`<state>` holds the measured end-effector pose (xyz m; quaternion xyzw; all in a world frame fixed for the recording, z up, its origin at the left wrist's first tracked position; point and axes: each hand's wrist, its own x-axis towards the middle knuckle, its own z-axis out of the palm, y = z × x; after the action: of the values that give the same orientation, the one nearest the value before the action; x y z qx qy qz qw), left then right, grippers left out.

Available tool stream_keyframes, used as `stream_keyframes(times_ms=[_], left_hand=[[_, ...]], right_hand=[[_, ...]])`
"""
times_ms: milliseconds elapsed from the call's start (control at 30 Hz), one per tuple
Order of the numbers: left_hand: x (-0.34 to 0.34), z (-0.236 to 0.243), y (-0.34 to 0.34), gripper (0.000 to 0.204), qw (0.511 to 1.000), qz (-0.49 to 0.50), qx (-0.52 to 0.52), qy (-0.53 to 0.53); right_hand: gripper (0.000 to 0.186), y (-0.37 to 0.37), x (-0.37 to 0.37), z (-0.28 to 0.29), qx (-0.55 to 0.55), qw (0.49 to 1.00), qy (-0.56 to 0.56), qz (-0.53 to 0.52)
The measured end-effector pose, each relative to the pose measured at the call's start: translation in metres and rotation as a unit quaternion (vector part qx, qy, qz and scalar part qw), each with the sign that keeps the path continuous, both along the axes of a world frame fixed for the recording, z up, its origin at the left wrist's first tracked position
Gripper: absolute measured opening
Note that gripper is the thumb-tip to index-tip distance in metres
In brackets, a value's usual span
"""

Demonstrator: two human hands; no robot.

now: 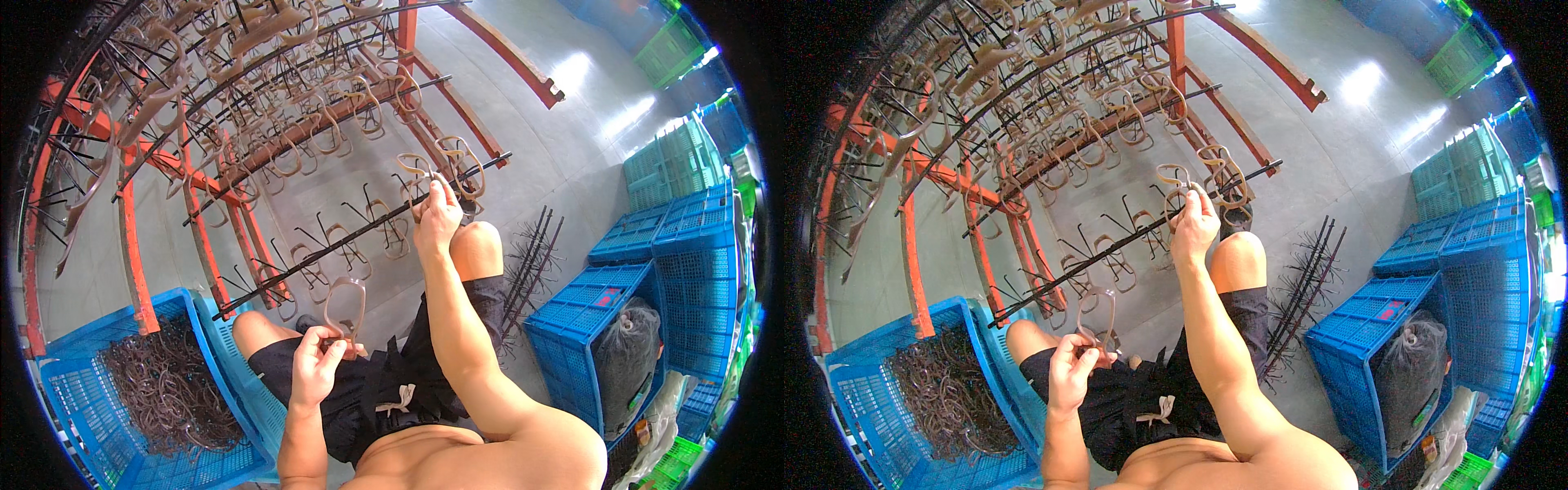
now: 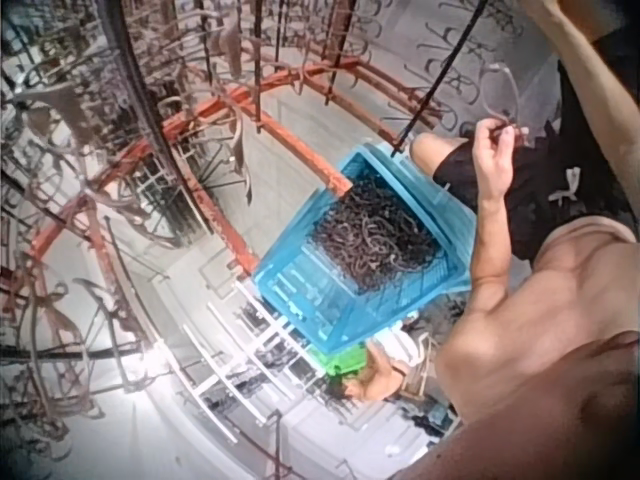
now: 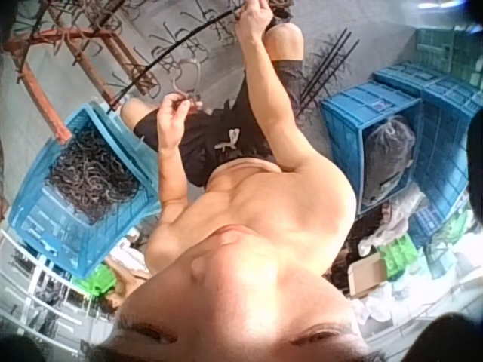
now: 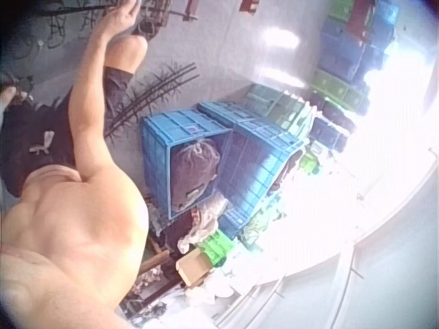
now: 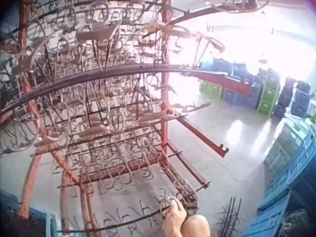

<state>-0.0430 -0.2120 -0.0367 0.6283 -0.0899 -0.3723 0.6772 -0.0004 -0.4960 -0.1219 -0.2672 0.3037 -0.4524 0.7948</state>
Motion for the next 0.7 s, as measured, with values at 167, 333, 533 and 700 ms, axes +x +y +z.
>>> stream_keyframes(times_ms=[167, 333, 533, 700], left_hand=[[0.000, 0.000, -0.002, 0.010, 1.000, 0.001, -0.009, 0.018], [0.000, -0.001, -0.003, 0.009, 1.000, -0.009, -0.005, 0.016], [0.001, -0.002, -0.004, 0.008, 1.000, -0.014, -0.003, 0.016], [-0.001, 0.000, -0.004, 0.009, 1.000, -0.018, -0.020, 0.006]], right_hand=[[0.020, -0.002, -0.002, 0.002, -0.008, 1.000, 0.014, 0.017], [0.022, -0.008, -0.007, 0.004, -0.049, 0.993, 0.075, 0.079], [0.024, 0.009, -0.001, -0.001, -0.117, 0.982, 0.125, 0.078], [0.022, 0.010, 0.003, -0.003, -0.168, 0.967, 0.184, 0.043]])
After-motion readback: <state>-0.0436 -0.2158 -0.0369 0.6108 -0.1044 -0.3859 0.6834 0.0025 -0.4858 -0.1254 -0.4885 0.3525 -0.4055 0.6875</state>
